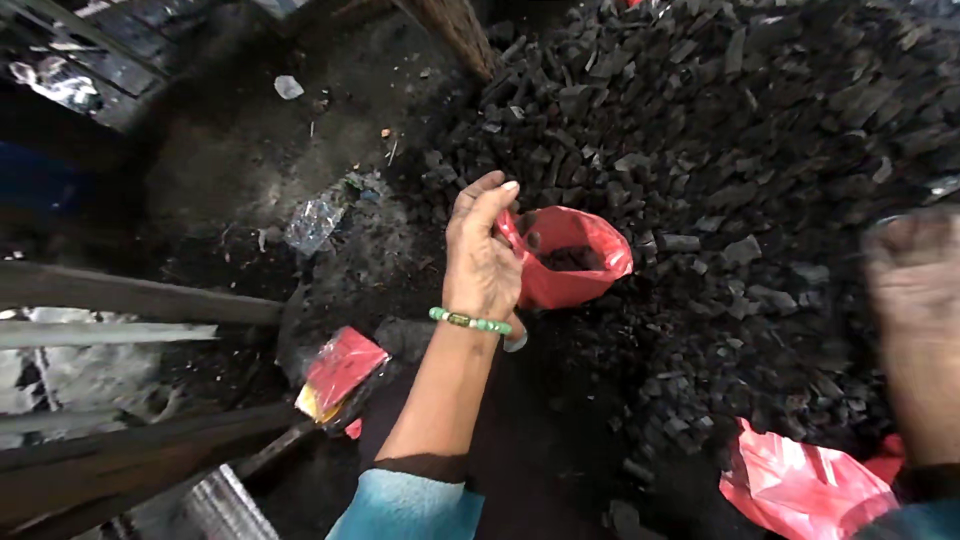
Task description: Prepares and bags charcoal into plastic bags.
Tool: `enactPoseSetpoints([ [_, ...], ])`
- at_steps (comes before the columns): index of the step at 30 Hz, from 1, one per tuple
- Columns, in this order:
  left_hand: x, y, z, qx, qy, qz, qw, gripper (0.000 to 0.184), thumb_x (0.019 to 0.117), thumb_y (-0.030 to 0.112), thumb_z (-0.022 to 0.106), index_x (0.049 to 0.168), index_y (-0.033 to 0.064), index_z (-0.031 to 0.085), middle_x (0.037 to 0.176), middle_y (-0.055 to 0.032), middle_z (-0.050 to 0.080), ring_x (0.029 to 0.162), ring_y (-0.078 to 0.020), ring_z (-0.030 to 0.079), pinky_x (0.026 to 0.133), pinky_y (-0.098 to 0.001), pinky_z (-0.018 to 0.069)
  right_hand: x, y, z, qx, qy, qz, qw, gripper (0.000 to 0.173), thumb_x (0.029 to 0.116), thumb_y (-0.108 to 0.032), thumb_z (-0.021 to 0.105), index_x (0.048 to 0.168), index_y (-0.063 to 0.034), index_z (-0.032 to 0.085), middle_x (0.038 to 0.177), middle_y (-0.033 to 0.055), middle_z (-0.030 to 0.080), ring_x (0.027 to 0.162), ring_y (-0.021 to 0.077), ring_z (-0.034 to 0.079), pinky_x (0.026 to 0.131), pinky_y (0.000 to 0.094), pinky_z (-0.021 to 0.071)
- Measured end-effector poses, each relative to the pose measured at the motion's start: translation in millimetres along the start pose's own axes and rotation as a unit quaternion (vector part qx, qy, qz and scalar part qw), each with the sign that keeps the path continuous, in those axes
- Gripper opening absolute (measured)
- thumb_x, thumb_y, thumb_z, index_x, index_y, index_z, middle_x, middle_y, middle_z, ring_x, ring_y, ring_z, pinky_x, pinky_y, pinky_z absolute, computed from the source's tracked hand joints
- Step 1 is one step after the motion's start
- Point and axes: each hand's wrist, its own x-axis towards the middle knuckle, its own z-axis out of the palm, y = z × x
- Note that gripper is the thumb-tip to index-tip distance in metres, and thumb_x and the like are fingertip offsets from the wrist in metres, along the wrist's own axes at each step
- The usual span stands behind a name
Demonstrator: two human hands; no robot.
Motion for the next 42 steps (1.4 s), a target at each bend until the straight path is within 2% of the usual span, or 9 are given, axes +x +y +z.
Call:
enactPoseSetpoints([
  [2,-1.0,0.3,0.0,-0.002,-0.006,0.005,1.000,0.022,0.1019,0.012,0.050,0.124,0.0114,0.052,0.095,-0.0031,0.059,0.071,-0.0118,0.063,0.061,-0.0268,0.0568,-61.4,52.7,46.3,-0.227,-0.098,0.026,0.969,0.052,0.1094,-0.038,0.033,0.154,-0.0127,0.030,0.141,0.0043,0.055,0.120,0.0184,0.062,0.095,0.0420,0.0572],
  [4,-2.3,2.6,-1.6,-0.005,-0.005,0.006,1.000,0.023,0.1015,0.013,0.051,0.124,0.0115,0.053,0.096,-0.0037,0.060,0.073,-0.0124,0.064,0.062,-0.0267,0.0569,-120.1,127.5,61.5,-0.407,-0.318,-0.004,0.856,0.059,0.0955,-0.024,0.065,0.143,0.0051,0.048,0.145,0.0206,0.053,0.128,0.0297,0.058,0.104,0.0498,0.0521],
  [7,-1.9,6.3,-6.8,-0.005,-0.010,0.011,1.000,0.021,0.1029,0.013,0.048,0.123,0.0125,0.052,0.095,-0.0023,0.062,0.073,-0.0104,0.065,0.063,-0.0250,0.0577,-198.2,225.4,63.0,-0.515,-0.635,-0.116,0.564,0.055,0.0854,-0.033,0.082,0.136,-0.0201,0.067,0.153,0.0170,0.051,0.147,0.0427,0.039,0.116,0.0765,0.0220],
  [11,0.0,10.3,-17.5,-0.001,-0.012,0.017,1.000,0.023,0.1026,0.015,0.045,0.125,0.0140,0.052,0.095,-0.0021,0.063,0.074,-0.0114,0.066,0.065,-0.0278,0.0591,-247.0,286.0,68.4,-0.512,-0.762,-0.042,0.393,0.067,0.0822,-0.014,0.083,0.145,-0.0214,0.060,0.168,0.0171,0.026,0.156,0.0480,0.008,0.115,0.0816,-0.0002],
  [18,-10.2,22.4,-29.7,-0.027,-0.058,0.024,0.998,0.029,0.1049,0.018,0.044,0.132,0.0128,0.053,0.103,-0.0066,0.065,0.079,-0.0135,0.069,0.064,-0.0257,0.0604,-204.3,300.6,76.2,-0.507,-0.740,-0.065,0.436,0.035,0.1039,-0.001,0.046,0.132,-0.0041,0.065,0.164,0.0139,0.037,0.156,0.0414,0.018,0.118,0.0778,0.0050],
  [25,-7.3,15.5,-20.3,0.001,-0.052,0.022,0.998,0.025,0.1058,0.017,0.043,0.127,0.0132,0.056,0.094,-0.0042,0.065,0.076,-0.0130,0.068,0.067,-0.0275,0.0606,-163.8,284.5,82.1,-0.564,-0.747,-0.046,0.349,0.039,0.1011,0.000,0.052,0.136,-0.0119,0.065,0.158,0.0200,0.043,0.151,0.0507,0.023,0.117,0.0784,0.0048],
  [30,-8.0,13.0,-13.6,0.007,-0.060,0.007,0.998,0.022,0.1073,0.018,0.044,0.126,0.0167,0.056,0.101,-0.0019,0.065,0.080,-0.0118,0.069,0.069,-0.0256,0.0599,-118.4,222.1,11.0,-0.601,-0.629,-0.122,0.478,0.031,0.0999,-0.023,0.063,0.128,-0.0166,0.072,0.152,0.0165,0.053,0.149,0.0443,0.034,0.118,0.0761,0.0100],
  [38,-8.1,-2.4,16.8,-0.028,-0.025,-0.020,0.999,0.019,0.1055,0.016,0.044,0.121,0.0140,0.055,0.090,-0.0012,0.061,0.070,-0.0118,0.065,0.064,-0.0272,0.0586,-85.7,164.4,-29.1,-0.725,-0.534,-0.021,0.435,0.070,0.0922,-0.065,0.062,0.152,-0.0297,0.051,0.164,0.0172,0.034,0.152,0.0503,0.022,0.107,0.0819,0.0232],
  [42,-19.1,-19.4,30.5,-0.048,-0.094,-0.045,0.993,0.022,0.1056,0.020,0.046,0.123,0.0145,0.057,0.093,-0.0019,0.064,0.075,-0.0116,0.067,0.067,-0.0266,0.0588,-91.3,158.6,-38.3,-0.721,-0.550,0.006,0.422,0.083,0.0856,-0.056,0.076,0.157,-0.0346,0.041,0.167,0.0181,0.028,0.150,0.0531,0.025,0.107,0.0838,0.0214],
])
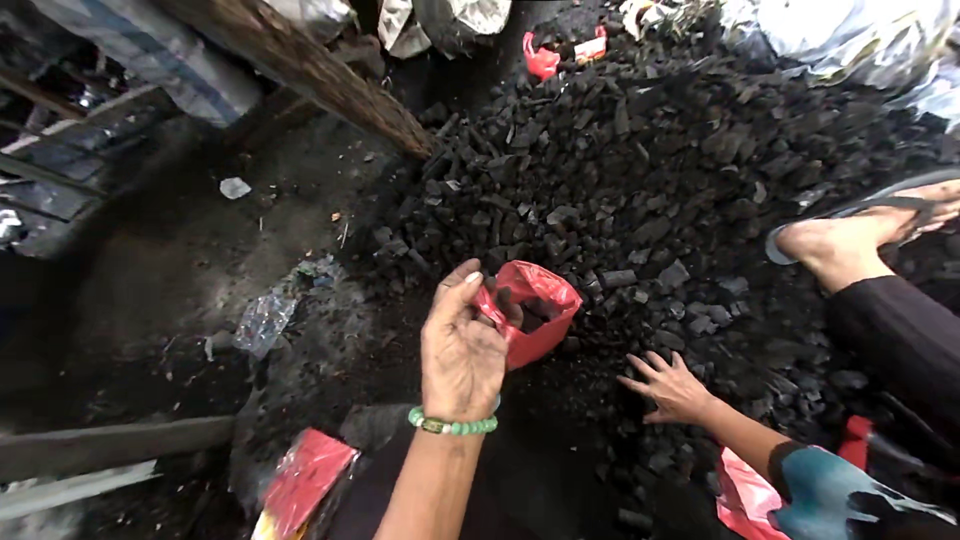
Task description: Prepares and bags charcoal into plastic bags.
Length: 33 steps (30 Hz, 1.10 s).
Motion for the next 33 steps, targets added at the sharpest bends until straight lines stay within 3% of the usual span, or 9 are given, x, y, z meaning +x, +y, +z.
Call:
enactPoseSetpoints([
  [8,0.4,-19.6,17.8,-0.023,-0.034,-0.045,0.998,0.028,0.1041,0.021,0.042,0.123,0.0108,0.060,0.095,-0.0048,0.065,0.080,-0.0158,0.069,0.072,-0.0315,0.0603,-2.8,18.8,-28.5,0.174,0.111,0.132,0.970,0.057,0.0909,-0.018,0.073,0.145,-0.0270,0.058,0.155,0.0240,0.041,0.128,0.0469,0.054,0.095,0.0622,0.0524],
  [12,1.9,-50.2,15.6,0.062,-0.034,-0.098,0.993,0.025,0.1038,0.019,0.045,0.126,0.0117,0.055,0.098,-0.0053,0.066,0.079,-0.0144,0.068,0.069,-0.0294,0.0595,-9.2,21.0,-71.1,0.466,0.380,0.166,0.781,0.054,0.0899,-0.009,0.074,0.141,-0.0056,0.058,0.146,0.0269,0.050,0.128,0.0439,0.054,0.102,0.0629,0.0471],
  [14,0.7,-65.6,14.1,0.118,-0.052,-0.132,0.983,0.031,0.1036,0.016,0.046,0.134,0.0114,0.051,0.104,-0.0068,0.065,0.084,-0.0155,0.067,0.075,-0.0328,0.0581,-9.8,7.0,-99.6,0.576,0.469,0.128,0.658,0.056,0.0912,-0.010,0.067,0.145,-0.0078,0.050,0.144,0.0158,0.053,0.126,0.0244,0.057,0.101,0.0470,0.0513],
  [16,2.5,-71.6,14.6,0.140,-0.066,-0.145,0.977,0.038,0.1024,0.014,0.045,0.140,0.0114,0.047,0.108,-0.0091,0.065,0.086,-0.0164,0.067,0.076,-0.0340,0.0578,-9.3,-18.9,-123.3,0.600,0.499,0.059,0.623,0.059,0.0894,-0.011,0.066,0.146,-0.0104,0.049,0.141,0.0087,0.056,0.113,0.0142,0.062,0.091,0.0374,0.0567],
  [19,7.4,-71.2,16.0,0.138,-0.069,-0.146,0.977,0.038,0.1025,0.013,0.044,0.140,0.0121,0.046,0.104,-0.0090,0.065,0.084,-0.0170,0.067,0.073,-0.0338,0.0580,-0.9,-51.6,-127.7,0.477,0.396,-0.063,0.782,0.058,0.0827,-0.009,0.076,0.138,-0.0047,0.058,0.143,0.0184,0.053,0.123,0.0271,0.058,0.102,0.0464,0.0517],
  [22,8.8,-71.7,18.3,0.142,-0.077,-0.149,0.976,0.038,0.1019,0.013,0.043,0.140,0.0130,0.046,0.101,-0.0083,0.066,0.082,-0.0161,0.068,0.072,-0.0325,0.0584,11.1,-51.7,-129.4,0.266,0.170,-0.100,0.944,0.052,0.0917,-0.024,0.077,0.142,-0.0256,0.063,0.153,0.0172,0.049,0.133,0.0379,0.054,0.107,0.0592,0.0460],
  [27,6.8,-71.2,12.9,0.149,-0.094,-0.160,0.971,0.040,0.1003,0.015,0.047,0.140,0.0127,0.047,0.100,-0.0097,0.066,0.077,-0.0162,0.067,0.067,-0.0308,0.0576,-5.2,14.7,-131.5,0.434,0.376,0.048,0.817,0.022,0.0994,-0.017,0.065,0.116,-0.0035,0.073,0.117,0.0138,0.072,0.107,0.0257,0.069,0.097,0.0504,0.0546],
  [30,8.4,-70.4,10.5,0.152,-0.095,-0.161,0.971,0.038,0.1014,0.015,0.046,0.140,0.0115,0.049,0.103,-0.0114,0.066,0.078,-0.0174,0.067,0.067,-0.0311,0.0576,-1.0,70.9,-106.2,0.246,0.262,0.187,0.914,0.047,0.0888,-0.036,0.080,0.128,-0.0108,0.070,0.133,0.0218,0.063,0.121,0.0458,0.059,0.095,0.0697,0.0479],
  [33,10.2,-70.8,9.1,0.159,-0.097,-0.161,0.969,0.038,0.1012,0.016,0.046,0.139,0.0111,0.049,0.105,-0.0114,0.066,0.078,-0.0179,0.067,0.067,-0.0315,0.0573,8.1,62.6,-70.7,0.121,0.122,0.232,0.957,0.092,0.0719,-0.043,0.092,0.153,-0.0318,0.049,0.165,0.0216,0.029,0.146,0.0581,0.024,0.101,0.0875,0.0246],
])
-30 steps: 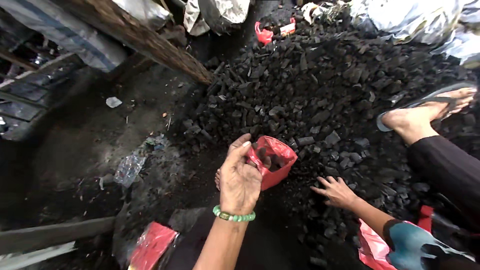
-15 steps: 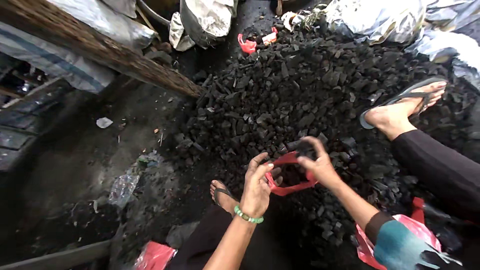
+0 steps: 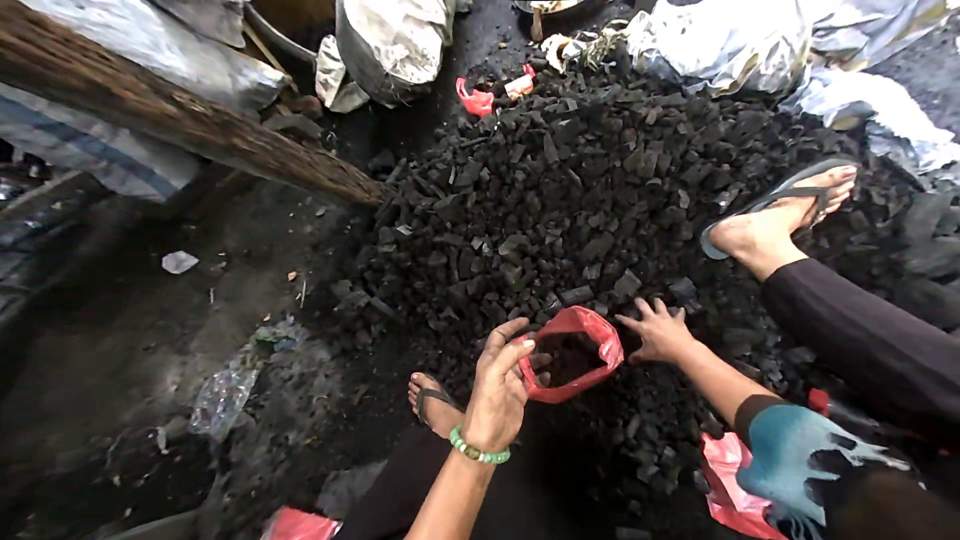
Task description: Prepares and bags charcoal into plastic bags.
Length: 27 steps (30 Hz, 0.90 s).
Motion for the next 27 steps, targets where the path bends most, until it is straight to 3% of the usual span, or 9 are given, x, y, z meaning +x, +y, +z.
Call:
enactPoseSetpoints([
  [2,0.2,-1.8,-1.1,0.010,-0.010,0.003,1.000,0.039,0.1002,0.018,0.047,0.138,0.0122,0.050,0.105,-0.0097,0.066,0.078,-0.0163,0.067,0.067,-0.0305,0.0575,-12.9,-4.3,20.9,-0.022,0.001,0.005,1.000,0.100,0.0690,-0.030,0.095,0.156,-0.0296,0.045,0.167,0.0240,0.023,0.148,0.0604,0.016,0.101,0.0910,0.0162],
  [5,1.6,2.0,0.3,0.009,-0.009,0.003,1.000,0.037,0.1014,0.016,0.046,0.137,0.0114,0.051,0.106,-0.0109,0.065,0.079,-0.0171,0.066,0.068,-0.0311,0.0569,-26.7,-3.0,27.1,-0.050,-0.028,0.016,0.998,0.082,0.0766,-0.024,0.088,0.150,-0.0287,0.052,0.161,0.0208,0.035,0.149,0.0557,0.020,0.098,0.0873,0.0278],
  [10,0.8,1.6,-0.2,0.011,-0.011,-0.008,1.000,0.037,0.1009,0.017,0.047,0.138,0.0119,0.051,0.106,-0.0106,0.065,0.079,-0.0170,0.066,0.069,-0.0314,0.0569,-18.9,20.5,22.2,-0.046,-0.073,0.046,0.995,0.078,0.0800,-0.036,0.087,0.150,-0.0328,0.052,0.159,0.0187,0.037,0.146,0.0512,0.029,0.093,0.0722,0.0473],
  [17,0.4,2.9,-0.3,0.011,-0.010,-0.006,1.000,0.035,0.1016,0.016,0.047,0.136,0.0108,0.052,0.103,-0.0108,0.066,0.078,-0.0168,0.067,0.068,-0.0308,0.0572,-23.2,8.6,20.0,-0.001,-0.051,0.045,0.998,0.073,0.0777,-0.017,0.086,0.143,-0.0301,0.058,0.150,0.0231,0.045,0.142,0.0495,0.036,0.092,0.0684,0.0491],
  [20,0.4,3.3,1.5,0.012,-0.014,-0.005,1.000,0.036,0.1010,0.016,0.046,0.136,0.0104,0.052,0.101,-0.0100,0.066,0.076,-0.0161,0.067,0.067,-0.0302,0.0573,-27.0,21.8,10.5,0.145,0.025,0.045,0.988,0.072,0.0749,-0.016,0.089,0.141,-0.0215,0.060,0.145,0.0270,0.048,0.131,0.0503,0.048,0.095,0.0654,0.0503],
  [22,0.1,3.5,2.6,0.011,-0.015,-0.004,1.000,0.035,0.1011,0.016,0.047,0.135,0.0102,0.052,0.101,-0.0098,0.066,0.076,-0.0158,0.067,0.066,-0.0296,0.0570,-30.0,23.3,-2.8,0.320,0.098,0.051,0.941,0.070,0.0749,-0.009,0.089,0.139,-0.0107,0.060,0.140,0.0297,0.052,0.123,0.0497,0.054,0.097,0.0663,0.0482],
  [24,0.6,3.8,4.4,0.011,-0.016,-0.003,1.000,0.035,0.1009,0.015,0.047,0.135,0.0098,0.052,0.101,-0.0094,0.065,0.075,-0.0154,0.066,0.065,-0.0294,0.0567,-39.6,10.4,-24.6,0.532,0.130,0.052,0.835,0.065,0.0832,0.000,0.078,0.142,-0.0074,0.051,0.131,0.0233,0.058,0.112,0.0365,0.061,0.089,0.0559,0.0538],
  [26,1.7,3.9,6.0,0.014,-0.020,-0.003,1.000,0.034,0.1014,0.016,0.047,0.135,0.0108,0.052,0.099,-0.0083,0.065,0.074,-0.0141,0.065,0.065,-0.0286,0.0564,-52.3,-8.7,-43.3,0.708,0.100,0.025,0.698,0.063,0.0885,-0.014,0.066,0.146,-0.0196,0.042,0.118,0.0112,0.063,0.093,0.0236,0.067,0.072,0.0437,0.0597],
  [27,1.8,4.6,7.1,0.016,-0.022,-0.004,1.000,0.033,0.1025,0.015,0.047,0.135,0.0112,0.051,0.099,-0.0079,0.064,0.074,-0.0137,0.065,0.065,-0.0282,0.0562,-57.1,-19.8,-49.0,0.765,0.075,-0.005,0.639,0.069,0.0814,-0.025,0.069,0.144,-0.0260,0.041,0.112,0.0048,0.066,0.088,0.0185,0.070,0.068,0.0388,0.0620],
])
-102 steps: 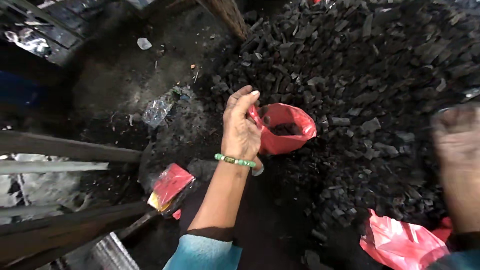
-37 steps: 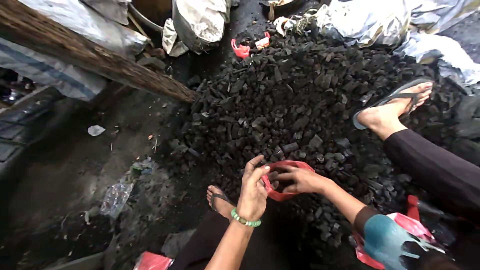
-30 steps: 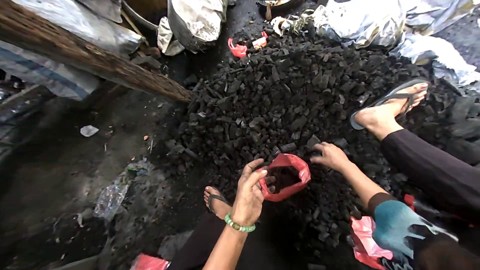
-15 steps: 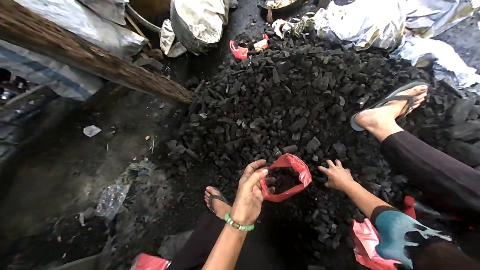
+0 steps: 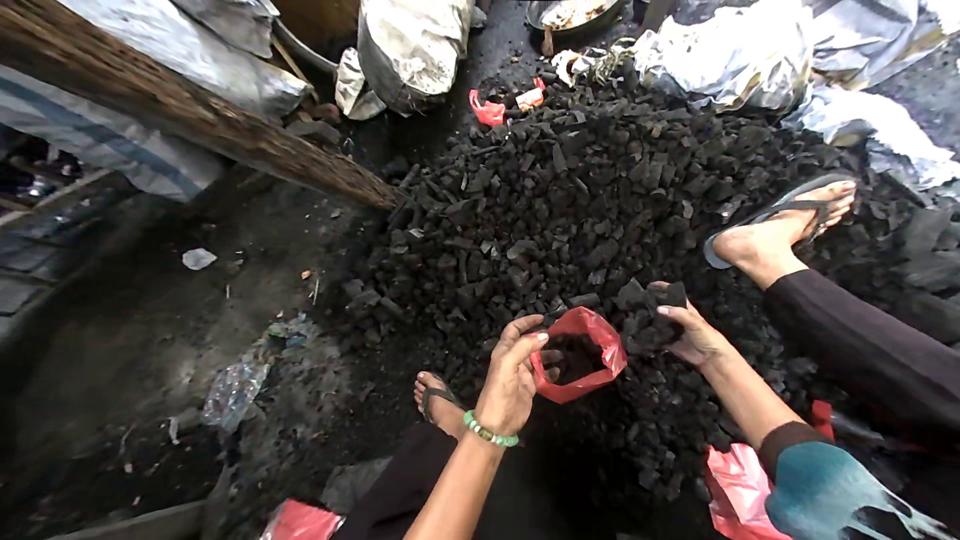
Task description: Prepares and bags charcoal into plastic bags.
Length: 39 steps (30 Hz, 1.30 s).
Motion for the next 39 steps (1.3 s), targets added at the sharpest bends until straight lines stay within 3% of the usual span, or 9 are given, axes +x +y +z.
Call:
enactPoseSetpoints([
  [3,-0.8,0.7,2.1,0.011,-0.008,-0.006,1.000,0.037,0.1025,0.016,0.048,0.140,0.0146,0.048,0.097,-0.0069,0.063,0.072,-0.0125,0.064,0.064,-0.0276,0.0559,-6.8,1.0,36.6,0.100,-0.101,-0.003,0.990,0.083,0.0625,-0.035,0.087,0.137,-0.0278,0.050,0.104,0.0001,0.074,0.082,0.0143,0.073,0.066,0.0347,0.0639],
  [7,-1.3,-0.4,1.6,0.029,-0.022,-0.001,0.999,0.046,0.1011,0.019,0.049,0.146,0.0201,0.043,0.102,-0.0073,0.063,0.076,-0.0135,0.064,0.065,-0.0285,0.0551,4.2,21.0,79.2,-0.214,-0.197,-0.093,0.952,0.069,0.0723,-0.004,0.076,0.138,-0.0079,0.053,0.124,0.0115,0.065,0.107,0.0218,0.066,0.089,0.0424,0.0581],
  [12,-0.7,0.7,-3.0,0.037,-0.011,0.008,0.999,0.058,0.0987,0.016,0.050,0.153,0.0307,0.036,0.105,-0.0093,0.064,0.075,-0.0137,0.063,0.061,-0.0282,0.0528,16.9,47.8,108.3,-0.691,-0.259,-0.094,0.669,0.069,0.0777,-0.019,0.088,0.140,-0.0297,0.062,0.158,0.0199,0.039,0.144,0.0491,0.035,0.101,0.0713,0.0439],
  [17,-2.8,-1.1,-1.9,0.041,-0.035,0.003,0.999,0.065,0.0962,0.013,0.049,0.156,0.0335,0.033,0.106,-0.0106,0.064,0.072,-0.0136,0.064,0.059,-0.0283,0.0539,38.2,28.1,119.8,-0.655,-0.165,-0.046,0.736,0.057,0.0905,-0.036,0.078,0.139,-0.0119,0.062,0.142,0.0267,0.056,0.123,0.0474,0.059,0.100,0.0665,0.0476],
  [24,-3.9,-1.7,2.3,0.034,-0.019,0.007,0.999,0.060,0.0980,0.014,0.049,0.153,0.0330,0.036,0.106,-0.0092,0.064,0.068,-0.0130,0.063,0.056,-0.0269,0.0524,14.8,7.4,115.9,-0.396,-0.145,-0.050,0.905,0.045,0.1027,-0.035,0.062,0.136,-0.0036,0.061,0.144,0.0263,0.052,0.133,0.0389,0.052,0.109,0.0593,0.0414],
  [28,-6.0,7.0,-2.6,-0.027,-0.029,0.013,0.999,0.054,0.0993,0.018,0.045,0.151,0.0311,0.038,0.104,-0.0070,0.063,0.075,-0.0137,0.064,0.062,-0.0289,0.0543,15.9,1.5,75.7,-0.266,-0.017,-0.089,0.960,0.027,0.1062,-0.020,0.055,0.122,-0.0010,0.067,0.114,0.0163,0.070,0.100,0.0260,0.071,0.084,0.0492,0.0603],
  [31,-14.0,26.3,-10.1,-0.108,-0.062,0.067,0.990,0.052,0.0974,0.021,0.043,0.149,0.0247,0.043,0.097,-0.0063,0.067,0.074,-0.0148,0.067,0.063,-0.0314,0.0592,33.4,28.7,14.1,-0.411,0.092,-0.057,0.905,0.031,0.1008,-0.022,0.065,0.118,0.0034,0.067,0.115,0.0262,0.067,0.104,0.0404,0.067,0.091,0.0621,0.0524],
  [33,-21.9,41.7,-17.0,-0.136,-0.079,0.110,0.981,0.056,0.0932,0.023,0.046,0.150,0.0237,0.043,0.103,-0.0089,0.069,0.077,-0.0171,0.070,0.064,-0.0319,0.0604,35.3,60.5,-13.3,-0.559,0.039,0.029,0.827,0.062,0.0938,-0.039,0.074,0.141,-0.0040,0.057,0.139,0.0300,0.055,0.124,0.0505,0.057,0.100,0.0690,0.0465],
  [39,-36.0,57.0,-35.0,-0.165,-0.055,0.147,0.974,0.066,0.0856,0.030,0.060,0.149,0.0270,0.041,0.117,-0.0150,0.068,0.083,-0.0237,0.072,0.064,-0.0349,0.0607,21.3,129.3,23.0,-0.695,0.012,0.056,0.717,0.099,0.0789,-0.055,0.083,0.161,-0.0290,0.035,0.165,0.0221,0.027,0.144,0.0516,0.034,0.098,0.0733,0.0414],
])
